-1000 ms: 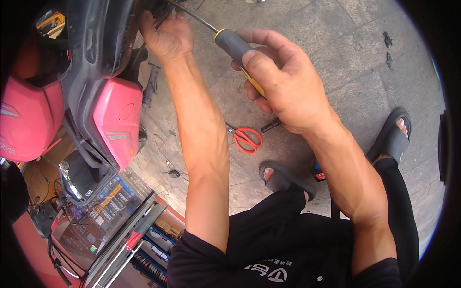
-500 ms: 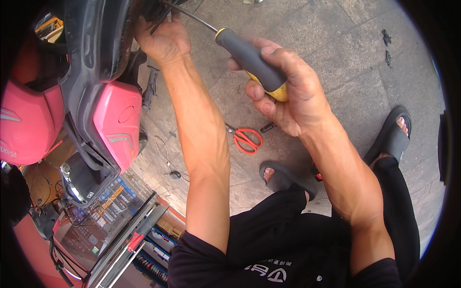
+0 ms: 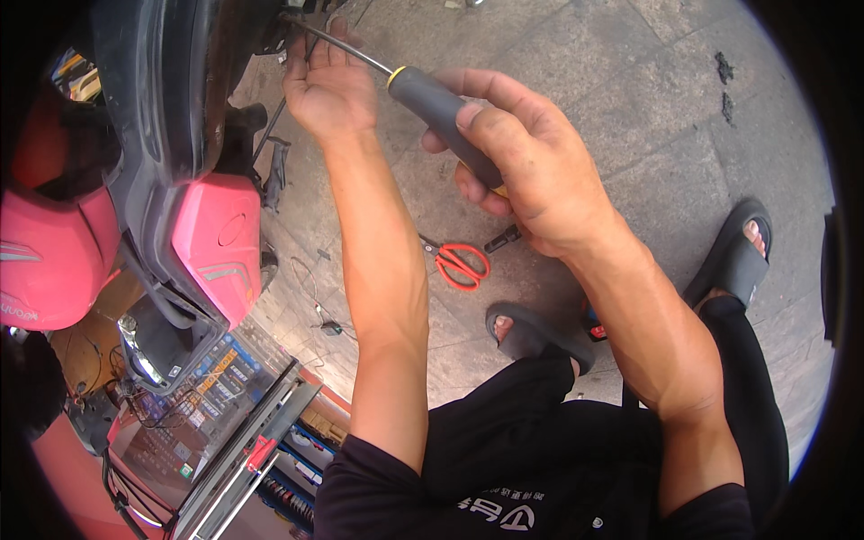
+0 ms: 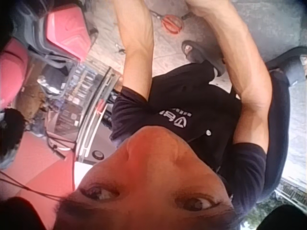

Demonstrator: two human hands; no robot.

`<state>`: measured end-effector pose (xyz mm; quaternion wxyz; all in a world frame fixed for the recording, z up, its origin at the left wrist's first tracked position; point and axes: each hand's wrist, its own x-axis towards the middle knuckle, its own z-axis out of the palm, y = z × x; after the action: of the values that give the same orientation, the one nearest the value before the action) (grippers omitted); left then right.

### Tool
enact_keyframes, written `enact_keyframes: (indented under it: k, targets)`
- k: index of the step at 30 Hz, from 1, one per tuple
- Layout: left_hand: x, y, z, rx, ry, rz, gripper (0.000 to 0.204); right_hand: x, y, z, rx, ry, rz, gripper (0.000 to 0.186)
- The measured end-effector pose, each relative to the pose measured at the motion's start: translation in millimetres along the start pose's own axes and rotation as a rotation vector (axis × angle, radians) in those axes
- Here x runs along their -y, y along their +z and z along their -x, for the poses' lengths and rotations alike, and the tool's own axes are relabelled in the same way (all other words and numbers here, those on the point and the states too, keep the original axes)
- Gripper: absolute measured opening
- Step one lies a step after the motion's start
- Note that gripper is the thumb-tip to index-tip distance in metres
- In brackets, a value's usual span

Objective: The person uses a cordless impact wrench and a screwdriver to remove fasteners from the rear wheel area of a pink scooter. They then remove the rear tire and place it on the floor.

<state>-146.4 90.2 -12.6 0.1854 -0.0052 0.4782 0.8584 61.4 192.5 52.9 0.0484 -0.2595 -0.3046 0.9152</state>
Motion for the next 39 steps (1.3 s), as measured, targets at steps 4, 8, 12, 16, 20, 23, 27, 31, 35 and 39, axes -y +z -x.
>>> enact_keyframes:
  k: [4,8,12,16,20,23,27,31,35,39]
  targets:
    - [2,-5,-4,0.001,-0.025,-0.031,0.034,0,0,0,0.002,0.023,-0.012,0.044]
    - [2,-5,-3,-0.002,-0.014,-0.063,0.035,1,0,0,0.006,0.032,-0.017,0.044]
    - [2,1,3,-0.067,-0.032,-0.023,0.03,4,-1,0,0.009,0.03,-0.037,0.043]
    - [4,5,7,-0.049,-0.025,-0.137,0.032,7,-3,0,0.01,0.025,-0.024,0.042]
    - [12,-3,-1,-0.06,-0.023,-0.074,0.03,9,-3,0,0.01,0.035,-0.027,0.042]
    - [13,-18,-17,-0.013,-0.033,-0.082,0.028,10,-3,-1,-0.005,0.025,-0.006,0.042]
    - [16,-32,-33,-0.051,-0.039,-0.146,0.025,9,-2,0,-0.015,0.039,-0.024,0.042]
    - [17,-33,-31,-0.036,-0.072,-0.122,0.024,10,-4,-1,-0.018,0.038,-0.028,0.043]
    - [14,-23,-24,0.045,-0.084,0.009,0.023,13,-8,-3,0.008,0.02,-0.039,0.037]
    - [11,-16,-17,0.147,-0.077,0.028,0.021,15,-10,-3,0.028,0.006,-0.033,0.039]
